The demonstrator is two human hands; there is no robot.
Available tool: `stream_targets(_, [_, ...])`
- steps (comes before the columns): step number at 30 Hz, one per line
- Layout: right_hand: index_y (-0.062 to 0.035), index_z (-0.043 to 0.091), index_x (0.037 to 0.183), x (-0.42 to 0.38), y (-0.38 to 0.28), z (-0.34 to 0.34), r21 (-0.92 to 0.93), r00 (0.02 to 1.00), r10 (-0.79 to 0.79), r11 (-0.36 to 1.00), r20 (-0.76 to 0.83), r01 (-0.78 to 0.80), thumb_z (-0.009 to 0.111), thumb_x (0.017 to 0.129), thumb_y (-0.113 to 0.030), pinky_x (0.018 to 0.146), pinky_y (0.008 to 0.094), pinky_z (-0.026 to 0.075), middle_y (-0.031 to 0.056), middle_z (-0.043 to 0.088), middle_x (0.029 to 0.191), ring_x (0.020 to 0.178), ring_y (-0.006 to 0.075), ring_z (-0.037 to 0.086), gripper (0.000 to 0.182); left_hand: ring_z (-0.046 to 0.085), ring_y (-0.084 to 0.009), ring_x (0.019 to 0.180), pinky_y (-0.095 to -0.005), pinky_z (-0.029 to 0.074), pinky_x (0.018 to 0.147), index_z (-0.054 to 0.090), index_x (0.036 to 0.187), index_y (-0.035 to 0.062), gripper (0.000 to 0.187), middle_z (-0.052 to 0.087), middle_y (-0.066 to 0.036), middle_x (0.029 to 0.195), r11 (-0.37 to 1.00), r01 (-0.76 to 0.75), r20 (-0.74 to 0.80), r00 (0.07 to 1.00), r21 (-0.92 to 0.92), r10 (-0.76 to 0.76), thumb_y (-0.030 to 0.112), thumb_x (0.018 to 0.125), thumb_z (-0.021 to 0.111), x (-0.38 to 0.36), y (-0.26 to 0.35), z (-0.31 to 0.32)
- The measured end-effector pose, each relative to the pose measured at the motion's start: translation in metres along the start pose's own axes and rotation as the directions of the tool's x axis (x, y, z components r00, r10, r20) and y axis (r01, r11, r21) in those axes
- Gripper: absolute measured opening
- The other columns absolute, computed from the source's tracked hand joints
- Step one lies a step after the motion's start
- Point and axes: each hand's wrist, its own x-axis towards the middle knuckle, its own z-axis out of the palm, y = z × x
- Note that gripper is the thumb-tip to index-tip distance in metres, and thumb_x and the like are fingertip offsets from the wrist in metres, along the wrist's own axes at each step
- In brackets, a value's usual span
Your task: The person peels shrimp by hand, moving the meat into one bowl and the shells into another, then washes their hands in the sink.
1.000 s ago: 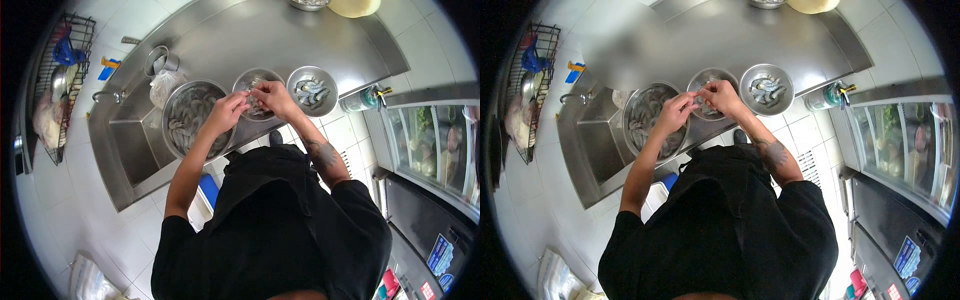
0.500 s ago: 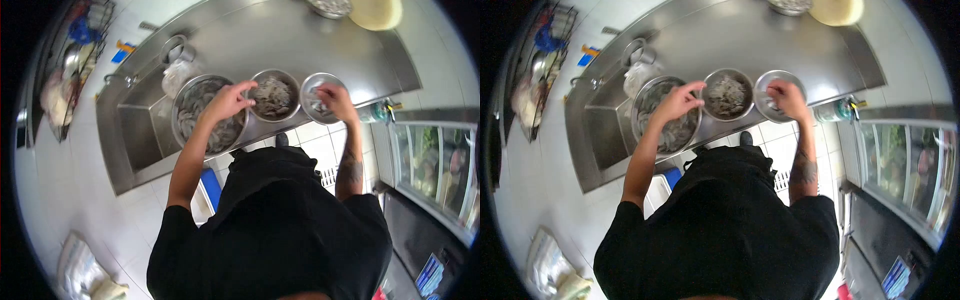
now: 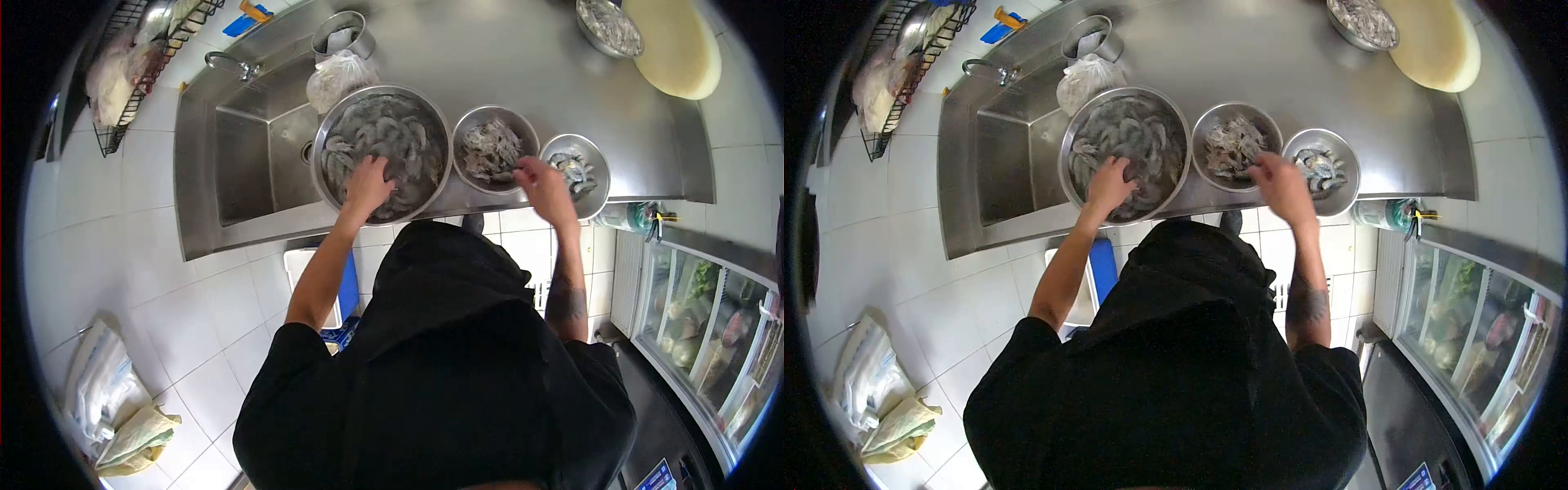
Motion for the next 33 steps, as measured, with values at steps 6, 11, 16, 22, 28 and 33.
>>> stream_targets(6, [0.0009, 0.065, 0.101, 0.019, -0.059, 0.063, 0.026, 0.980, -0.187, 0.982, 0.073, 0.185, 0.065, 0.087, -0.014, 0.073, 0.0427, 0.052, 0.0202, 0.067, 0.088, 0.081, 0.0375, 0.066, 0.021, 0.064, -0.0393, 0.096, -0.0475, 0.051, 0.082, 0.066, 0.100, 0.0036, 0.033, 0.066, -0.020, 0.093, 0.944, 0.114, 0.078, 0.992, -0.311, -0.094, 0.028, 0.080, 0.074, 0.021, 0.020, 0.001])
stream_targets(11, [0.0011, 0.065, 0.095, 0.017, -0.099, 0.081, 0.059, 0.987, -0.159, 0.986, 0.001, 0.159, 0.065, 0.087, -0.015, 0.071, 0.0427, 0.051, 0.0197, 0.066, 0.084, 0.077, 0.0373, 0.065, 0.018, 0.064, -0.0398, 0.103, -0.0484, 0.052, 0.085, 0.067, 0.104, 0.0089, 0.035, 0.068, -0.021, 0.105, 0.928, 0.288, 0.361, 0.913, -0.235, -0.191, 0.036, 0.082, 0.072, 0.034, 0.035, 0.004])
stream_targets(16, [-0.0002, 0.065, 0.097, 0.022, -0.103, 0.108, -0.076, 0.986, -0.145, 0.986, 0.078, 0.151, 0.065, 0.087, -0.016, 0.074, 0.0442, 0.051, 0.0188, 0.066, 0.088, 0.081, 0.0373, 0.064, 0.019, 0.065, -0.0379, 0.101, -0.0482, 0.052, 0.085, 0.068, 0.107, 0.0075, 0.038, 0.069, -0.020, 0.104, 0.898, 0.165, 0.243, 0.968, -0.407, -0.068, 0.035, 0.081, 0.073, 0.028, 0.000, 0.017])
stream_targets(22, [-0.0045, 0.063, 0.117, 0.051, -0.135, 0.142, -0.307, 0.791, -0.611, 0.749, 0.023, 0.587, 0.069, 0.084, -0.016, 0.092, 0.0470, 0.046, 0.0149, 0.062, 0.115, 0.109, 0.0354, 0.055, 0.035, 0.069, -0.0350, 0.093, -0.0414, 0.053, 0.078, 0.068, 0.109, 0.0039, 0.027, 0.071, -0.018, 0.097, 0.810, 0.003, 0.013, 1.000, -0.586, 0.005, 0.010, 0.082, 0.072, 0.008, -0.020, -0.070])
stream_targets(28, [-0.0094, 0.064, 0.117, 0.078, -0.148, 0.107, -0.299, 0.719, -0.693, 0.677, 0.051, 0.673, 0.067, 0.086, -0.020, 0.085, 0.0412, 0.038, 0.0051, 0.065, 0.107, 0.106, 0.0241, 0.056, 0.032, 0.068, -0.0142, 0.081, -0.0282, 0.053, 0.075, 0.068, 0.108, -0.0010, 0.022, 0.073, -0.012, 0.093, 0.653, -0.133, -0.138, 0.989, -0.746, 0.044, 0.007, 0.087, 0.071, 0.023, -0.003, -0.103])
stream_targets(33, [-0.0081, 0.069, 0.102, 0.082, -0.101, 0.058, -0.180, 0.724, -0.689, 0.715, -0.020, 0.676, 0.072, 0.084, -0.018, 0.083, 0.0398, 0.035, 0.0056, 0.067, 0.094, 0.095, 0.0231, 0.059, 0.021, 0.067, -0.0109, 0.082, -0.0275, 0.053, 0.075, 0.068, 0.107, -0.0011, 0.021, 0.073, -0.009, 0.089, 0.515, -0.238, -0.222, 0.971, -0.823, 0.093, 0.008, 0.088, 0.071, 0.043, 0.057, -0.091])
